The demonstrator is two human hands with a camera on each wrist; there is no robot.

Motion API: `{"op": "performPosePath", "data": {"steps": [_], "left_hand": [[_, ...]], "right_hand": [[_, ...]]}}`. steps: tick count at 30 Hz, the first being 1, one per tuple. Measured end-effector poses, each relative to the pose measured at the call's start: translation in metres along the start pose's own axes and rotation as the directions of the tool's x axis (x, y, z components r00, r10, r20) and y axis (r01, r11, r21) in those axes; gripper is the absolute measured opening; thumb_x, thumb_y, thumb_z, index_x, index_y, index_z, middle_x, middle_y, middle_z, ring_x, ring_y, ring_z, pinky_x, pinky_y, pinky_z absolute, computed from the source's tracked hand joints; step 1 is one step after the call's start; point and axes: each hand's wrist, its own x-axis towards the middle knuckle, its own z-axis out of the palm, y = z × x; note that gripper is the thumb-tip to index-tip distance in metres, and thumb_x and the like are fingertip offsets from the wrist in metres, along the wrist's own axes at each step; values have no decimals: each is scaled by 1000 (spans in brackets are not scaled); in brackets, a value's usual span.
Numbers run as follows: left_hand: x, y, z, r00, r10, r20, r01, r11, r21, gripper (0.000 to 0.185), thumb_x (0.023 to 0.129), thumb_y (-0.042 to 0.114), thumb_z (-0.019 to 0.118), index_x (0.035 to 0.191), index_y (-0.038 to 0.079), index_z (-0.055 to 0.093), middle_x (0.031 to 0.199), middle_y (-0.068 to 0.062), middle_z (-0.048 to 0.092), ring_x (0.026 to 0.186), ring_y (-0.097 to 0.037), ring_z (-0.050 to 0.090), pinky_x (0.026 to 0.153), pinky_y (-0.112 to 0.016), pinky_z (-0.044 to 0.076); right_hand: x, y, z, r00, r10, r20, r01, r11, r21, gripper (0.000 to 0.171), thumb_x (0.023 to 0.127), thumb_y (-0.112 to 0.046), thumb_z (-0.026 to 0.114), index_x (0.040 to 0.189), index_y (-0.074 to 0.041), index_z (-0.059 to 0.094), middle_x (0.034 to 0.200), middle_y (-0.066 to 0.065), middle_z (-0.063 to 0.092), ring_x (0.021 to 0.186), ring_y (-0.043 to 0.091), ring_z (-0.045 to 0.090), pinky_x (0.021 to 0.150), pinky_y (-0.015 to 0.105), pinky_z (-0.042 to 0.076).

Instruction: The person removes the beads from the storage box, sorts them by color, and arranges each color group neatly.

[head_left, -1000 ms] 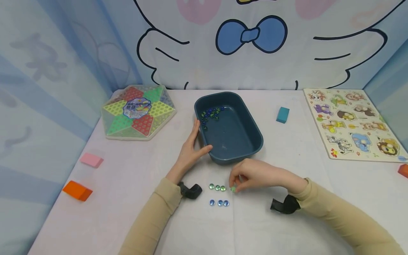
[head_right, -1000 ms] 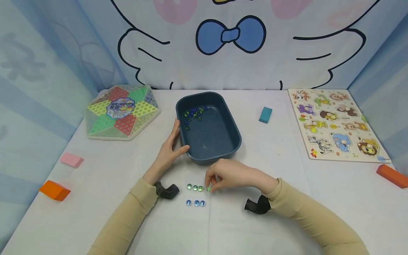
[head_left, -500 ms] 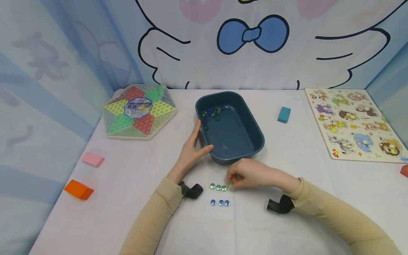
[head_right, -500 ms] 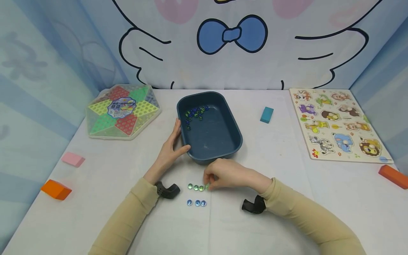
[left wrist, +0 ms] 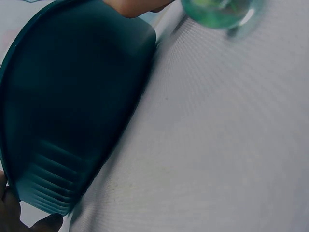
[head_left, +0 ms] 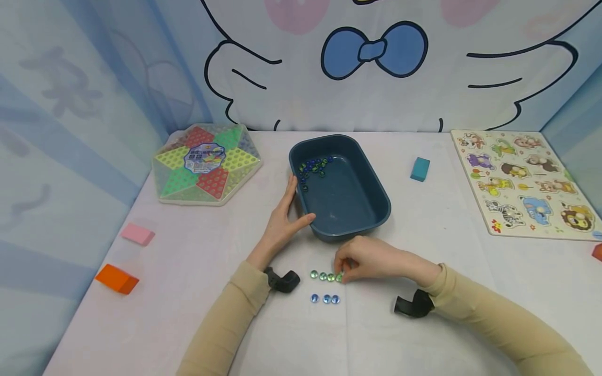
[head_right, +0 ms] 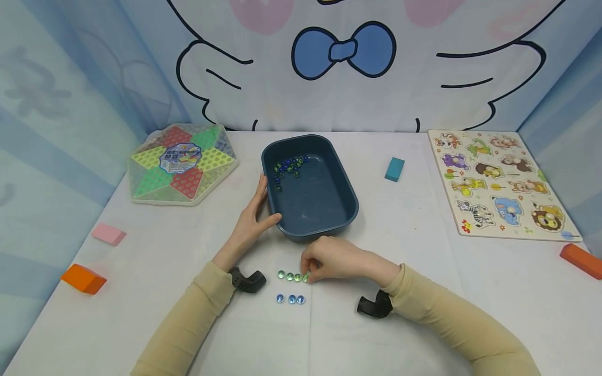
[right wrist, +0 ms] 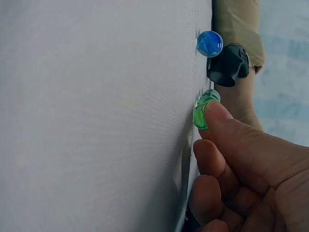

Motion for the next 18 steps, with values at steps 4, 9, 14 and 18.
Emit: {"op": "performPosePath", "data": {"steps": [4, 9, 14, 18], "left_hand": [[0, 0, 0, 1000, -3, 2, 3, 1000, 0, 111, 64, 85, 46, 150, 27, 6, 155, 14, 0, 142, -13, 11, 115, -42, 15], [-1, -1, 0, 1000, 15, 3, -15, 1000, -18, 105, 69, 77, 52, 149, 29, 5, 155, 14, -1, 142, -14, 11, 115, -44, 14], [-1, -1, 0, 1000, 21, 2, -21, 999, -26, 101, 73, 73, 55, 149, 30, 5, 154, 15, -1, 142, -13, 11, 115, -45, 14], [-1, -1, 0, 1000, 13, 2, -13, 1000, -13, 106, 68, 79, 50, 149, 29, 6, 155, 12, 0, 142, -13, 11, 115, -43, 14]], "right_hand": [[1, 1, 2, 1000, 8, 3, -8, 1000, 11, 9, 78, -25, 73, 83, -22, 67, 69, -16, 56, 60, -3, 46, 56, 16, 42], [2, 1, 2, 1000, 22, 3, -22, 1000, 14, 9, 78, -27, 73, 83, -23, 67, 69, -16, 56, 60, -3, 47, 56, 16, 42], [-1, -1, -1, 1000, 21, -8, -21, 1000, 9, 13, 78, -28, 73, 87, -21, 69, 71, -16, 57, 61, -3, 47, 57, 16, 43], [-5, -5, -9, 1000, 18, -21, -18, 1000, -7, 17, 78, -27, 73, 92, -18, 70, 73, -15, 57, 61, -3, 47, 58, 16, 44]]}}
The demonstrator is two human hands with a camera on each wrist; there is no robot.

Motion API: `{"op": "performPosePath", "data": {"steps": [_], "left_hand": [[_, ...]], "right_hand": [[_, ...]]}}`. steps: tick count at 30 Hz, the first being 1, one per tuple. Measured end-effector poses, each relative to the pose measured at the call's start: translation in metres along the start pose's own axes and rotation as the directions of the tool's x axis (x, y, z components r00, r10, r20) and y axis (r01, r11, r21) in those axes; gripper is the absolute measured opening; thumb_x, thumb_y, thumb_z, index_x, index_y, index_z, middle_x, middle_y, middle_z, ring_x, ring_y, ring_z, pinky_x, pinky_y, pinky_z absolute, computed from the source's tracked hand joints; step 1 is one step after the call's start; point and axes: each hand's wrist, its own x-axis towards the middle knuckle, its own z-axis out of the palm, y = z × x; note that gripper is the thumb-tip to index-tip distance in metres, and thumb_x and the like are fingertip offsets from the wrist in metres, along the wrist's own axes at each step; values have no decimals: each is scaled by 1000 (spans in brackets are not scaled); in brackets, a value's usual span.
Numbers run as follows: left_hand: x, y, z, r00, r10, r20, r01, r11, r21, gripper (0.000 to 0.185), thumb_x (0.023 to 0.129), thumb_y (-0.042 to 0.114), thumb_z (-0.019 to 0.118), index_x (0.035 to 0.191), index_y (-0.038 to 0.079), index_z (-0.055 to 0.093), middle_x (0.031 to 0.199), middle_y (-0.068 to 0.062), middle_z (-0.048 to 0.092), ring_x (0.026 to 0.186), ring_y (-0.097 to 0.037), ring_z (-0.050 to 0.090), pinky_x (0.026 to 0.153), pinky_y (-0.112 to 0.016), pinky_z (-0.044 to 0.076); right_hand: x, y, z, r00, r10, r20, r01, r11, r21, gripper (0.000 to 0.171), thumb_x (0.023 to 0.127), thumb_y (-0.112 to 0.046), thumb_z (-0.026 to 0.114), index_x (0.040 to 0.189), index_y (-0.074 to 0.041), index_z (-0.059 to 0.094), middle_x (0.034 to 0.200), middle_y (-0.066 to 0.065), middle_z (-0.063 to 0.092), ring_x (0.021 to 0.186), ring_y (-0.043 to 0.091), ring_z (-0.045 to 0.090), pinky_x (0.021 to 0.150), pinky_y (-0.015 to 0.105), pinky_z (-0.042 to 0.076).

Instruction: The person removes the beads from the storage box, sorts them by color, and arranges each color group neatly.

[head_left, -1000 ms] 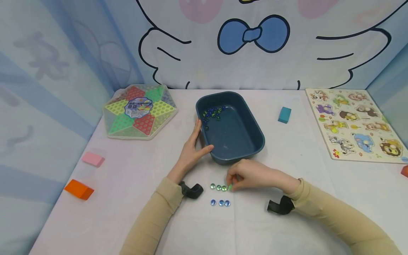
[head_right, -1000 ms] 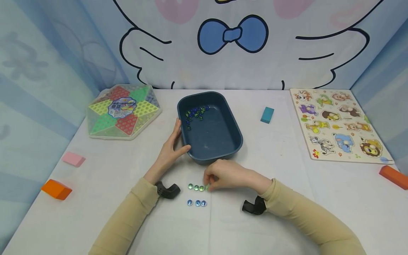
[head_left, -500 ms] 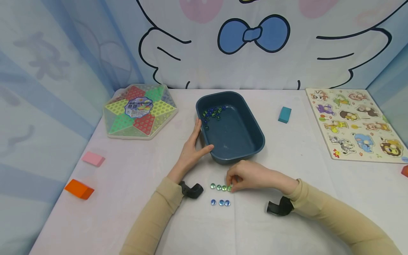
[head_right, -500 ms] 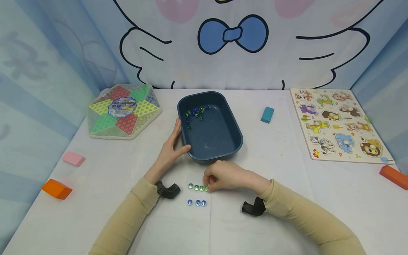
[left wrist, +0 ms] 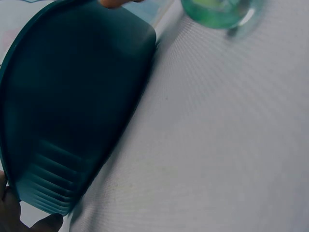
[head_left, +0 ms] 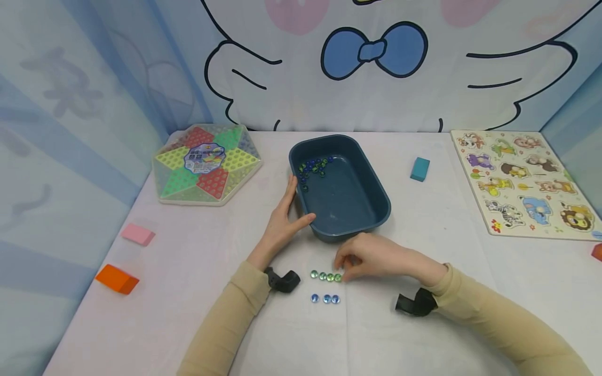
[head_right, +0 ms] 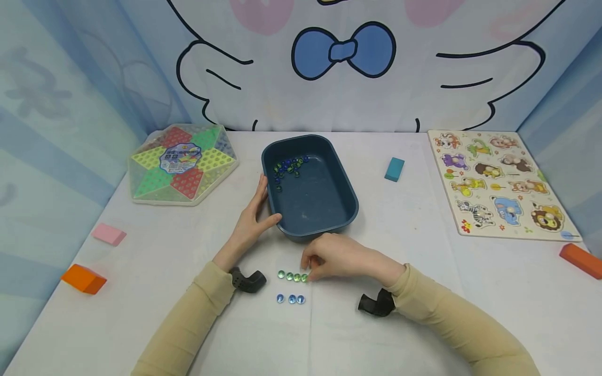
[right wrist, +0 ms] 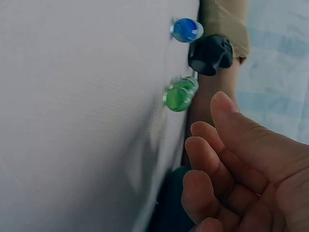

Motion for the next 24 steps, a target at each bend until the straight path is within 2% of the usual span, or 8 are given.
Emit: {"op": "performPosePath", "data": {"steps": [5, 12, 15, 19, 24], "left_hand": [[0, 0, 0, 1000, -5, -2, 5, 1000, 7, 105, 69, 79, 51, 150, 28, 6, 156, 7, 1, 143, -15, 11, 115, -44, 14], [1, 1, -1, 1000, 5, -5, -6, 1000, -11, 103, 71, 75, 54, 150, 28, 6, 157, 3, 2, 143, -16, 12, 115, -44, 14], [0, 1, -2, 1000, 2, -4, -2, 1000, -23, 96, 77, 63, 60, 149, 29, 6, 156, 5, 2, 143, -15, 10, 115, -44, 14], [-1, 1, -2, 999, -29, 19, 29, 999, -13, 90, 84, 38, 65, 149, 30, 4, 156, 10, 0, 143, -13, 9, 115, -43, 13], [1, 2, -2, 997, -56, 45, 58, 998, -29, 88, 86, 20, 64, 150, 22, 4, 156, 0, 0, 143, -21, 9, 115, -47, 13]], "right_hand": [[-5, -14, -22, 1000, -21, -18, 21, 1000, -10, 19, 79, -23, 73, 96, -15, 70, 75, -14, 59, 59, -1, 47, 55, 17, 44], [-1, -28, -61, 992, -94, -85, 100, 992, 72, 17, 82, -25, 69, 96, -16, 70, 80, -11, 63, 66, 2, 52, 57, 21, 47], [9, -28, -76, 988, -107, -111, 120, 986, 112, 15, 84, -24, 67, 95, -15, 70, 78, -7, 64, 61, 7, 52, 54, 24, 47], [28, -21, -90, 990, -55, -127, 74, 986, 151, 15, 87, -21, 64, 96, -10, 69, 77, 1, 64, 57, 16, 53, 52, 27, 48], [57, -7, -102, 986, 30, -162, -11, 993, 116, 15, 87, -18, 64, 97, -9, 68, 78, 3, 65, 55, 20, 54, 52, 30, 48]]}}
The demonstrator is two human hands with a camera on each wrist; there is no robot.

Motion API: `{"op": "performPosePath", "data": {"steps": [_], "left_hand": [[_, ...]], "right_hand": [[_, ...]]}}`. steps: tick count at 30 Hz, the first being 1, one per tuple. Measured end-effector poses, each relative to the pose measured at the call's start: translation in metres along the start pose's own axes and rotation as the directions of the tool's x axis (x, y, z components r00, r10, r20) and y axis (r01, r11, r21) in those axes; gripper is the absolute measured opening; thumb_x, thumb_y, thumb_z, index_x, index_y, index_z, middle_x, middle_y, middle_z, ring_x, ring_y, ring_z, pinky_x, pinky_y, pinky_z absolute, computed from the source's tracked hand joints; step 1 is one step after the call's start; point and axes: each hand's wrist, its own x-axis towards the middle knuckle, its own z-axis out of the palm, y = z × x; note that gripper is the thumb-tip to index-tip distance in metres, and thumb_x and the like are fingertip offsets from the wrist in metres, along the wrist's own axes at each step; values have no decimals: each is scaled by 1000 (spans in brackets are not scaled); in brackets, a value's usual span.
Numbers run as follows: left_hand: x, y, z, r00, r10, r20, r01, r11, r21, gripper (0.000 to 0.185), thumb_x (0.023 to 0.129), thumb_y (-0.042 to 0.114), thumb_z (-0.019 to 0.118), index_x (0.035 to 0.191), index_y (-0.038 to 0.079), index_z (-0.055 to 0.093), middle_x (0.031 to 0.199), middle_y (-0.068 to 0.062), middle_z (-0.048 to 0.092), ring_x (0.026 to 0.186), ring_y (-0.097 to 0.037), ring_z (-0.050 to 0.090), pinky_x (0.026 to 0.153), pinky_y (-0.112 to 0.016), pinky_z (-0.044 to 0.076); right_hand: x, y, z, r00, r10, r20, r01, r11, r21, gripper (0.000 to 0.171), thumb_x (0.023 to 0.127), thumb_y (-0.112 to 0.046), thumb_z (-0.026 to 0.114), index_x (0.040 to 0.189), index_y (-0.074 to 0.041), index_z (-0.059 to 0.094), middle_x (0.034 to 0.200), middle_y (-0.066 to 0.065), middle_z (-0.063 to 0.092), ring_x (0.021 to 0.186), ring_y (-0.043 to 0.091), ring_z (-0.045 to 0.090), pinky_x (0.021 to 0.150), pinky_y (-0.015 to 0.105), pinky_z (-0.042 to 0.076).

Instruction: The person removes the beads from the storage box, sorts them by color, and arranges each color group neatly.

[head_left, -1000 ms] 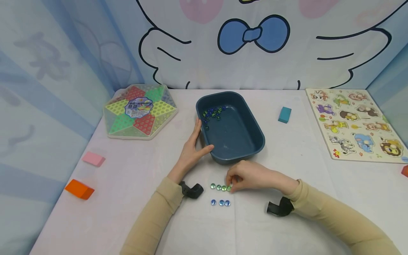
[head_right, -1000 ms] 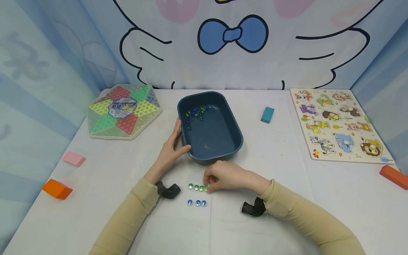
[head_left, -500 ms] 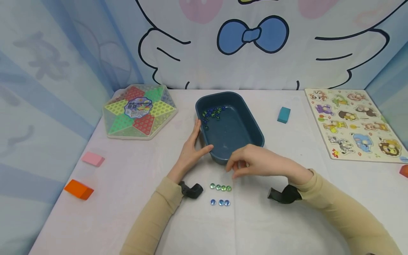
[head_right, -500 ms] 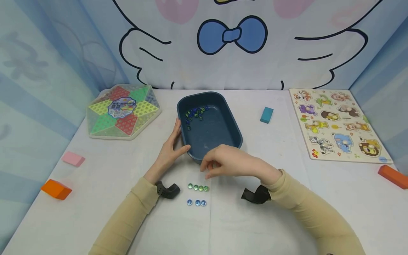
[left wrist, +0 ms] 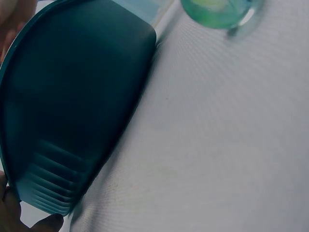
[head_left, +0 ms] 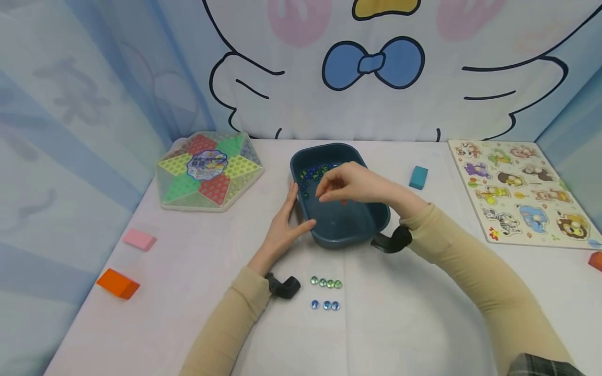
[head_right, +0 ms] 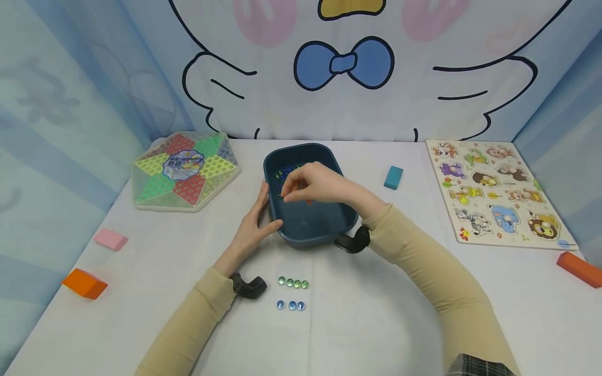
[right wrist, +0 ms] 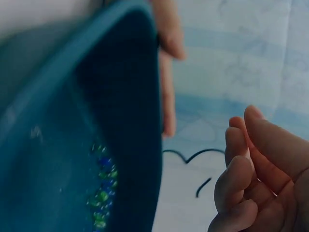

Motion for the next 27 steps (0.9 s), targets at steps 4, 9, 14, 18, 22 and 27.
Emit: {"op": "performPosePath", "data": {"steps": [4, 9, 14, 18, 22, 27], "left_hand": [[0, 1, -1, 1000, 2, 1, -2, 1000, -4, 88, 86, 19, 64, 150, 20, 4, 157, -2, 0, 143, -23, 9, 115, -48, 13], [-1, -1, 0, 1000, 17, -18, -17, 1000, 12, 89, 85, 27, 65, 149, 29, 4, 156, 8, 0, 143, -17, 12, 115, -44, 16], [-3, -1, 1, 999, 37, -30, -37, 999, 8, 89, 83, 35, 66, 149, 31, 5, 157, 2, 2, 142, -17, 13, 115, -44, 17], [-3, -1, 2, 998, 43, -41, -42, 999, 13, 90, 82, 40, 66, 150, 28, 8, 157, -1, 4, 142, -19, 13, 114, -44, 17], [-3, -1, 1, 998, 45, -41, -44, 999, 19, 97, 76, 65, 59, 150, 29, 8, 157, 1, 4, 142, -18, 14, 115, -43, 17], [-3, -2, 1, 998, 56, -36, -55, 998, 19, 105, 67, 80, 50, 149, 31, 6, 157, 5, 2, 142, -16, 13, 115, -42, 18]], "right_hand": [[24, 13, -2, 999, 50, -15, -50, 997, -64, 16, 87, -17, 65, 99, -8, 68, 80, 6, 66, 58, 28, 58, 54, 31, 49], [50, 32, 0, 990, 138, -28, -140, 984, -111, 19, 87, -18, 65, 101, -6, 68, 85, 11, 67, 63, 31, 59, 55, 27, 47], [66, 47, 8, 985, 171, -35, -174, 977, -123, 16, 85, -17, 67, 97, -8, 69, 84, 9, 67, 59, 20, 57, 56, 26, 49], [72, 55, 16, 985, 173, -7, -172, 975, -138, 16, 83, -16, 69, 97, -8, 69, 83, 6, 66, 60, 14, 56, 57, 25, 50], [75, 58, 21, 984, 177, 8, -174, 971, -162, 19, 83, -16, 69, 101, -8, 69, 83, 5, 66, 63, 14, 57, 58, 24, 50], [80, 57, 26, 984, 176, 21, -167, 961, -220, 22, 82, -16, 71, 103, -10, 69, 84, 5, 67, 67, 14, 59, 60, 24, 50]]}}
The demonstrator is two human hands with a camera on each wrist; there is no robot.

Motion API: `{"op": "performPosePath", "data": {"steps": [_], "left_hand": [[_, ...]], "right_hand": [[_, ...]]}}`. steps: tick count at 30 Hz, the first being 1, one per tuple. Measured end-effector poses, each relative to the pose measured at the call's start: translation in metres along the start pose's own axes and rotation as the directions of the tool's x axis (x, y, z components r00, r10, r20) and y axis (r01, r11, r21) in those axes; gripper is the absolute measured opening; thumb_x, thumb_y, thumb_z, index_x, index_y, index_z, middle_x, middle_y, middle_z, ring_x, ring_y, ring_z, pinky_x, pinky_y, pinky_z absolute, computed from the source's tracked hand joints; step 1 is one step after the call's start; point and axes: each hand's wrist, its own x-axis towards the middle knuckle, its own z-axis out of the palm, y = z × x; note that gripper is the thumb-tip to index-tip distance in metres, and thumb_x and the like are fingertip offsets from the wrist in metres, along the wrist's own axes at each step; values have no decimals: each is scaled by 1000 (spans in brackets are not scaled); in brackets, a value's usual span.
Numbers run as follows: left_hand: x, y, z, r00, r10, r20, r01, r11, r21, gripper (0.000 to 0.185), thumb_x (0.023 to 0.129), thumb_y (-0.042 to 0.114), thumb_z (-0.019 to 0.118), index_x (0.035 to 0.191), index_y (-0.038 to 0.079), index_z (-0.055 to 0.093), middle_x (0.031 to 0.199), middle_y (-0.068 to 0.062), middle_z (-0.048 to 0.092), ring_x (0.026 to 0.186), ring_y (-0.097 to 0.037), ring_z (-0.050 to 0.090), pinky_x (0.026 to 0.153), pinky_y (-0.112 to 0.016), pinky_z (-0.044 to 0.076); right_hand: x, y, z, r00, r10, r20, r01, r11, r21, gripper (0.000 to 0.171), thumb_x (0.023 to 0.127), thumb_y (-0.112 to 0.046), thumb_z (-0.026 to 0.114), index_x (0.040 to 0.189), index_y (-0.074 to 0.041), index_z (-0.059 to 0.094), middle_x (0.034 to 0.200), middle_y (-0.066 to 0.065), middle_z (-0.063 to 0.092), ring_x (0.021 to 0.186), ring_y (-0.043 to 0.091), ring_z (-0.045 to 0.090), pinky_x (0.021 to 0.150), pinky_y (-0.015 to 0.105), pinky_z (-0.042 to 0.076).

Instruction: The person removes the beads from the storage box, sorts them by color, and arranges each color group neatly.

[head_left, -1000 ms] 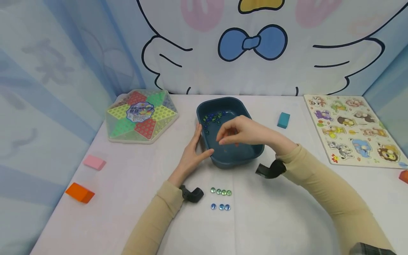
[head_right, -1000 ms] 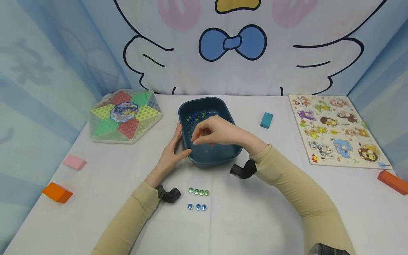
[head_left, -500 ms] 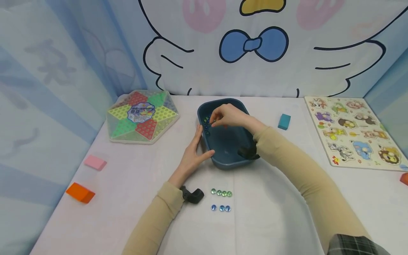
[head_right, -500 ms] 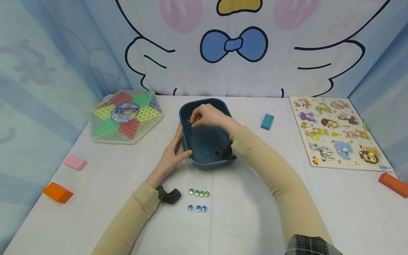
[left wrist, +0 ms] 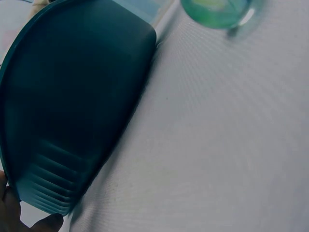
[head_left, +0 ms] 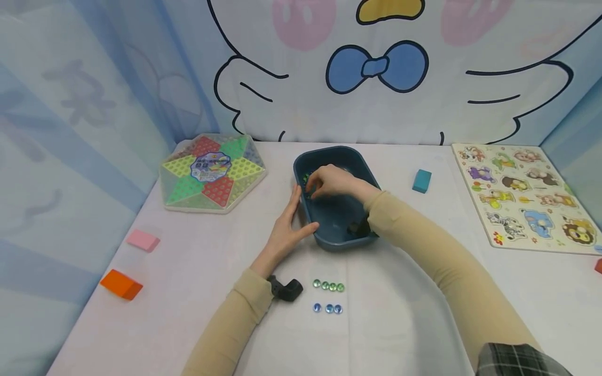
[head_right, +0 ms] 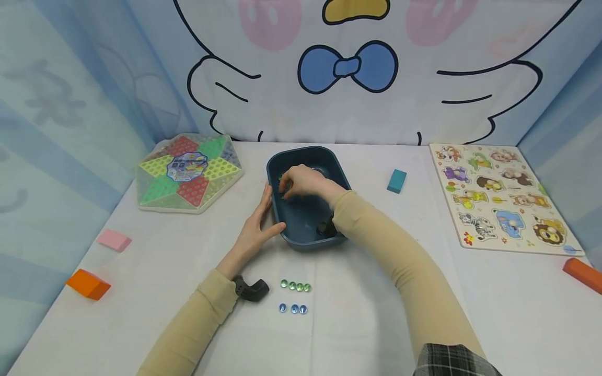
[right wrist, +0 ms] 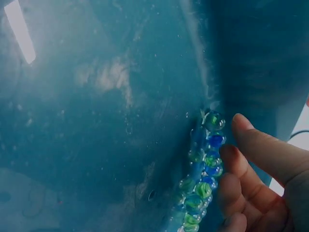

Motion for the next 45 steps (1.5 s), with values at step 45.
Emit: {"op": "performPosePath", "data": {"steps": [45], "left_hand": [[-1, 3, 1, 1000, -21, -5, 20, 999, -33, 90, 84, 24, 67, 149, 32, 6, 156, 7, 1, 143, -16, 11, 115, -45, 14]], "right_hand": [[-66, -5, -52, 991, -106, 86, 83, 967, 240, 17, 88, -22, 63, 100, -10, 64, 88, 6, 65, 73, 30, 57, 63, 32, 50]]}}
